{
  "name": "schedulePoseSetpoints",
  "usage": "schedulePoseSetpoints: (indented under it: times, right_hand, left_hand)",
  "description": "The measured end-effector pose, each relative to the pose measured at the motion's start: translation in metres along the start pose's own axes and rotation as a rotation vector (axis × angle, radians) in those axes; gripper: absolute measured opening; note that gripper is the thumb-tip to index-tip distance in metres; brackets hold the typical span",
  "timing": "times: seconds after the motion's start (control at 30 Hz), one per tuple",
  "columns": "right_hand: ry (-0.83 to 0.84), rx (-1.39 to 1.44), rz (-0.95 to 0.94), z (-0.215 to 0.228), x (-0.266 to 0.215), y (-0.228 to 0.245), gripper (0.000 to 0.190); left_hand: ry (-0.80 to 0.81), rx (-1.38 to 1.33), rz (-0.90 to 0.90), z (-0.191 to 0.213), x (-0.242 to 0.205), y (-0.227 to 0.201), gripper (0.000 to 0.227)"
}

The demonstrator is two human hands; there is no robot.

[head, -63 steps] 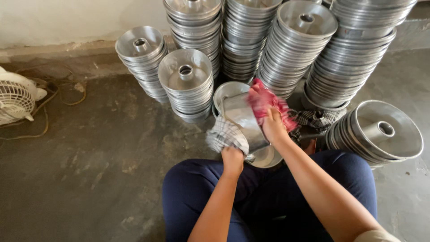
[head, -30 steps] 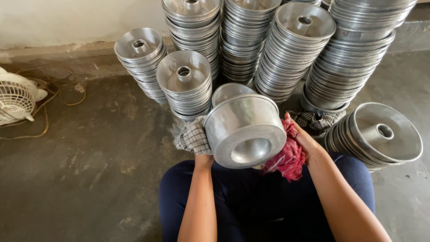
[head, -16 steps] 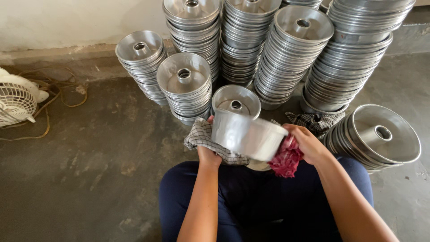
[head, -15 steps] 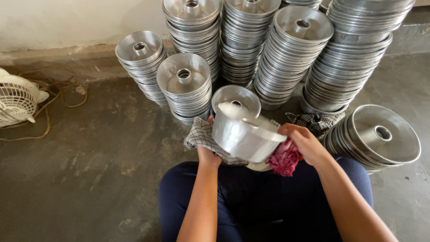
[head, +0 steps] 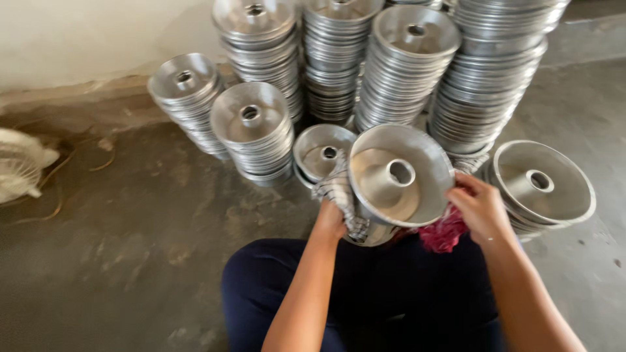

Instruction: The person sits on the floor and wipes the interior and exterior surfaces of metal funnel-shaped parts using a red cloth. They handle the parts one at a time, rotating them to clean different areas, and place each cleaned part onto a nearby stack.

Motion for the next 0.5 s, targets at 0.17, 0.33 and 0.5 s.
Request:
schedulePoseSetpoints:
  times: [0.17, 0.33, 0.5]
  right_hand:
    - [-0.321, -0.130, 0.075, 0.096, -0.018, 0.022, 0.030]
    - [-0.589, -0.059, -0.050, 0.174, -0.038, 0.026, 0.032]
    - [-0.722, -0.169, -0.032, 0.225, -0.037, -0.003, 0.037]
  left_hand:
    - [0.146, 0.035, -0.010, -0.063, 0.028, 0.048, 0.049]
    - [0.302, 0.116, 0.080, -0.102, 0.065, 0.117, 0.049]
    - [0.230, 0.426, 0.297, -0.124, 0.116, 0.224, 0.042]
Point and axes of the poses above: each hand's wrist, its own x-axis towards the middle knuckle, its own z-axis out of the back of the hand, y = z × x, the point moved 4 cm from there along x, towards the middle knuckle, and after that the axes turned 4 degrees about -x, right-handed, at the moved point
